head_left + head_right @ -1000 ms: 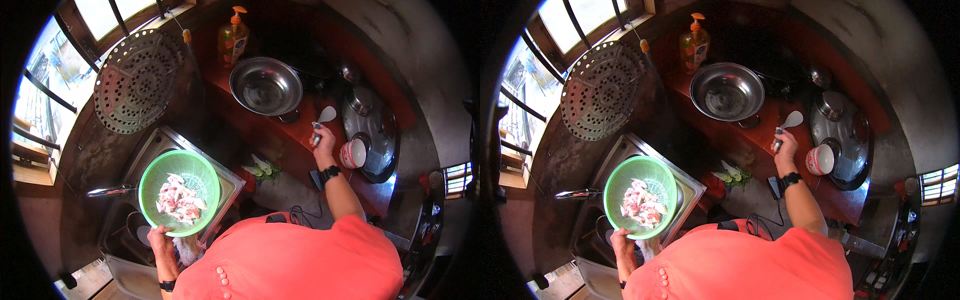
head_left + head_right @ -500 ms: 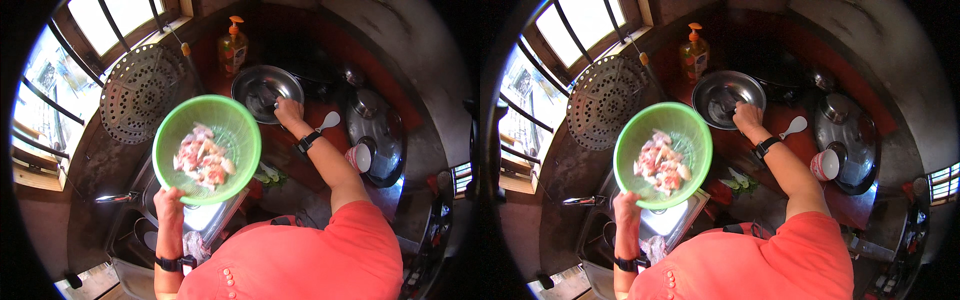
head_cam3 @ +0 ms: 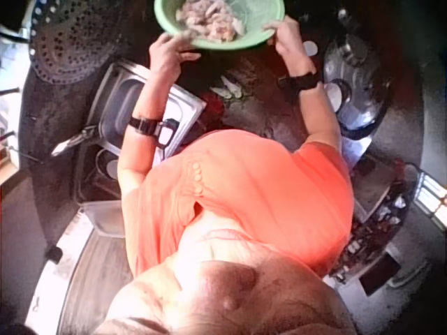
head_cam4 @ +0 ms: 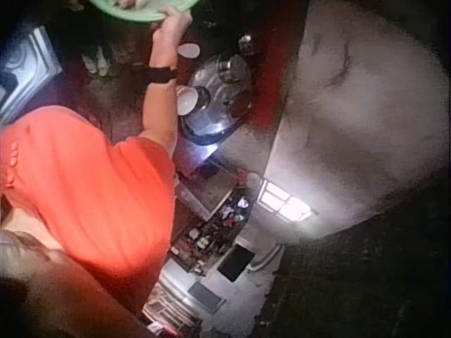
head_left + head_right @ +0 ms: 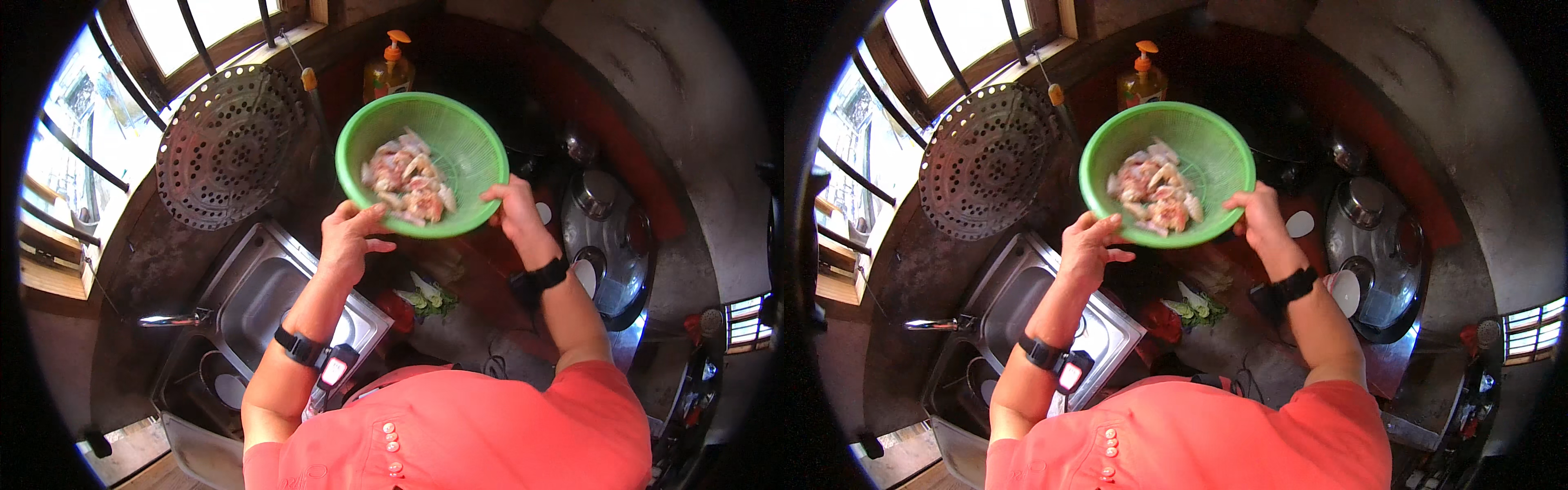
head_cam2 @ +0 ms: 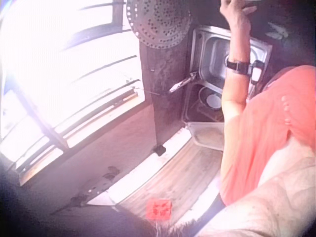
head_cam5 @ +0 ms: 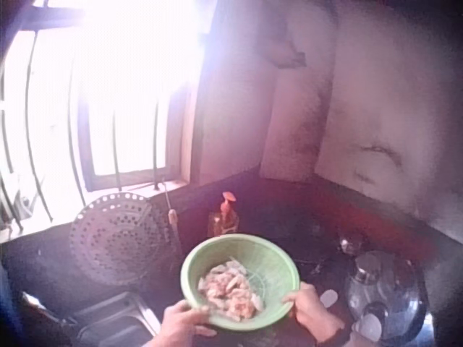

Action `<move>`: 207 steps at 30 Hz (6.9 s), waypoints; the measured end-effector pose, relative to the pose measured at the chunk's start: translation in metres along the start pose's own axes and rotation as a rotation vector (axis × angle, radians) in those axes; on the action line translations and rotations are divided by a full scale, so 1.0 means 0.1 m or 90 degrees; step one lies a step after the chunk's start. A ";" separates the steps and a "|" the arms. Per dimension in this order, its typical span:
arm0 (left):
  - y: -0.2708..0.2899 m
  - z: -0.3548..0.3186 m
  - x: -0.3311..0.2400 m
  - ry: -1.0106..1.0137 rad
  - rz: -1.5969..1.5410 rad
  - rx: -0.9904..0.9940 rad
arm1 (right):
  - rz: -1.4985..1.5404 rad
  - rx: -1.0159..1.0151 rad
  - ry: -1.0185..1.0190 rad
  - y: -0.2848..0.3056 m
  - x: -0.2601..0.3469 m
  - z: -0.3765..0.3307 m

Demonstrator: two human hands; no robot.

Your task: The person walks into the kitchen, picks up a cutting board with raw chicken pieces, and washes them in a colander under running water. They then transfer the chicken to a green bowl and place it on the counter.

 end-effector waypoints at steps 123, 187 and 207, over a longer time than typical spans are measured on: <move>-0.68 -5.18 2.27 0.120 0.163 0.713 | -0.378 -0.571 0.927 1.86 -0.13 -4.59; -6.58 -12.55 9.76 0.283 0.863 1.544 | 0.519 -1.159 0.076 12.19 -3.46 -11.79; -9.98 -13.97 12.31 0.094 0.850 0.905 | 0.862 -1.442 -0.440 14.13 -7.63 -14.74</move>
Point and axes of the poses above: each hand's wrist, its own z-axis towards the middle knuckle, its own y-axis out of the back of the hand, x = y × z, the point moved 6 cm from there along z, towards the middle knuckle, and after that the axes turned 13 degrees about -x, right-handed, at the moved point
